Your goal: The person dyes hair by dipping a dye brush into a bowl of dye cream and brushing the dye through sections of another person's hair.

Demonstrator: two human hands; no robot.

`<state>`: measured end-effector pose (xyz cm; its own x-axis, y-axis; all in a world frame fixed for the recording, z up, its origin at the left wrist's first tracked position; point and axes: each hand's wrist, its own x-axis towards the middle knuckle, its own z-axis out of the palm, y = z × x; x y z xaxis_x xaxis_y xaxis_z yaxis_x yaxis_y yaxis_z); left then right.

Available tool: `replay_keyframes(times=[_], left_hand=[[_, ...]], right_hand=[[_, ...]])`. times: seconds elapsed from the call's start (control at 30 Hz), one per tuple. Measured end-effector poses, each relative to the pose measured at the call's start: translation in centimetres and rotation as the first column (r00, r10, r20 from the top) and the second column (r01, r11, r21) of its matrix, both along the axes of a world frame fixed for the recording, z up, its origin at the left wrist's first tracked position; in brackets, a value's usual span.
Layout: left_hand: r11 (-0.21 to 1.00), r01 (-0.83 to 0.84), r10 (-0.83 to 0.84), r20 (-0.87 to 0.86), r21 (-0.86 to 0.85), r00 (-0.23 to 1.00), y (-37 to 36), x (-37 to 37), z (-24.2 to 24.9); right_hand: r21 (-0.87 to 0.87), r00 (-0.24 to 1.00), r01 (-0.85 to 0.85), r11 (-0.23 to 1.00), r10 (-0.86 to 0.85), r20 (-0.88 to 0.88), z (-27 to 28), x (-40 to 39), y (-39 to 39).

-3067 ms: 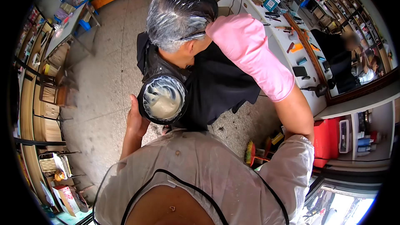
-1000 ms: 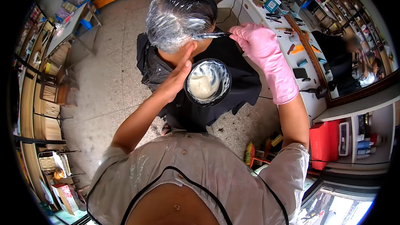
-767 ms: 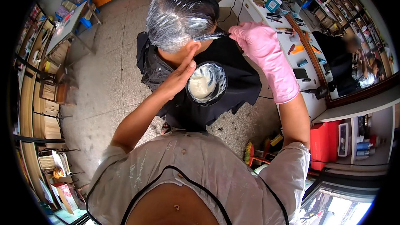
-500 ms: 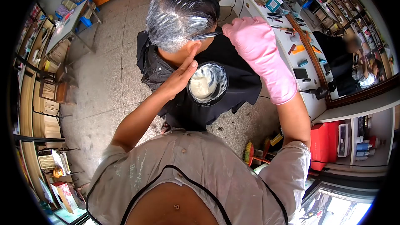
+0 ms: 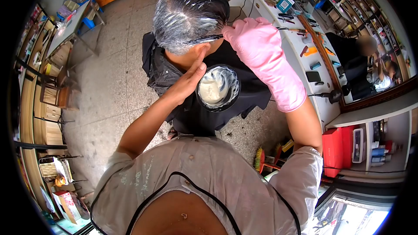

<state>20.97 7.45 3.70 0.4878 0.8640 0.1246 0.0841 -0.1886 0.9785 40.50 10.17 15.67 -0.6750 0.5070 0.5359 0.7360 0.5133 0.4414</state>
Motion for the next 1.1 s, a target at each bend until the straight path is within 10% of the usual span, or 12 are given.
replay_keyframes(times=[0.33,0.87,1.1], left_hand=[[1.0,-0.018,0.018,0.003,-0.021,1.0,-0.1,0.1,-0.1],[0.999,-0.031,0.032,0.026,-0.007,0.999,-0.5,0.4,0.6],[1.0,-0.022,0.021,0.057,0.007,0.998,-0.7,0.4,0.8]], right_hand=[[0.011,0.954,-0.117,0.993,0.115,-0.276,-0.5,1.4,1.1],[0.038,0.989,-0.043,0.998,0.048,-0.138,-1.9,1.1,1.9],[-0.14,0.911,-0.061,0.988,-0.002,-0.412,-2.6,4.7,1.8]])
